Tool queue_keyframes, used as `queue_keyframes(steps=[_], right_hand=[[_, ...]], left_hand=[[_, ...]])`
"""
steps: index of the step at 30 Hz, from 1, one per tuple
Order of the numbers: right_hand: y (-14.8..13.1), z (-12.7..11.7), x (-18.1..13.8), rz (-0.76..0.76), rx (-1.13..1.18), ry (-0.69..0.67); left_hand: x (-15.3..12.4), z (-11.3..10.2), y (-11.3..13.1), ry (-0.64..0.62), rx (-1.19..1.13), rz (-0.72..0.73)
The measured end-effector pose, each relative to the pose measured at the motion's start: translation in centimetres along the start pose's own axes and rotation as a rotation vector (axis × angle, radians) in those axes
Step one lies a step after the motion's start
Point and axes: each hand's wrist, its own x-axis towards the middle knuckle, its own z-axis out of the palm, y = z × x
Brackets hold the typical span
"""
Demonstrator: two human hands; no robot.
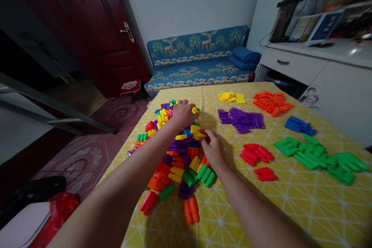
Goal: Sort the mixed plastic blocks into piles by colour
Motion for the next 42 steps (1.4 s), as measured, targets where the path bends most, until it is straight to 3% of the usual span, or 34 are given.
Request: queue_keyframes(steps=[6, 10, 17, 21, 24, 25, 27, 30, 32, 37, 40, 42], right_hand=[[0.2, -0.1, 0.3, -0.025, -0.010, -0.010], [0.1, -0.3, 0.4, 0.013, 0.067, -0.003], [0.3, -0.4, 0.5, 0.064, 0.147, 0.047], [0.4, -0.4, 0.6, 0.071, 0.174, 0.098], [0.5, -0.4, 0.6, 0.082, 0.202, 0.125], [0.4, -0.4, 0.6, 0.088, 0.203, 0.128], [0.3, -0.4, 0.6, 0.102, 0.199, 0.124], [0.1, -0.5, 0.5, 0.124, 0.184, 0.105], [0.0, -0.5, 0.4, 0.131, 0.182, 0.097], [0.1, -0.5, 0.3, 0.134, 0.156, 0.090], [0.1, -0.5, 0.3, 0.147, 0.151, 0.084], [0.0, -0.5, 0.4, 0.154, 0.145, 0.087]], left_hand=[[5.0, 4.5, -1.1, -0.207, 0.088, 0.067], [5.5, 5.1, -1.5, -0.276, 0.096, 0.138], [3.0, 1.8, -2.4, -0.329, -0.001, 0.306], [0.2, -1.3, -2.5, -0.557, -0.189, 0.420], [-0.3, -3.2, -3.2, -0.742, -0.381, 0.507], [0.1, -3.4, -3.7, -0.735, -0.426, 0.501], [1.7, -3.1, -4.9, -0.607, -0.468, 0.424], [5.0, -0.6, -7.1, -0.231, -0.314, 0.208], [7.1, 1.7, -8.2, -0.136, -0.173, 0.113], [10.1, 5.7, -8.7, -0.298, 0.044, -0.150], [10.9, 6.7, -8.5, -0.408, 0.054, -0.146], [11.1, 7.0, -8.4, -0.414, 0.047, -0.109]])
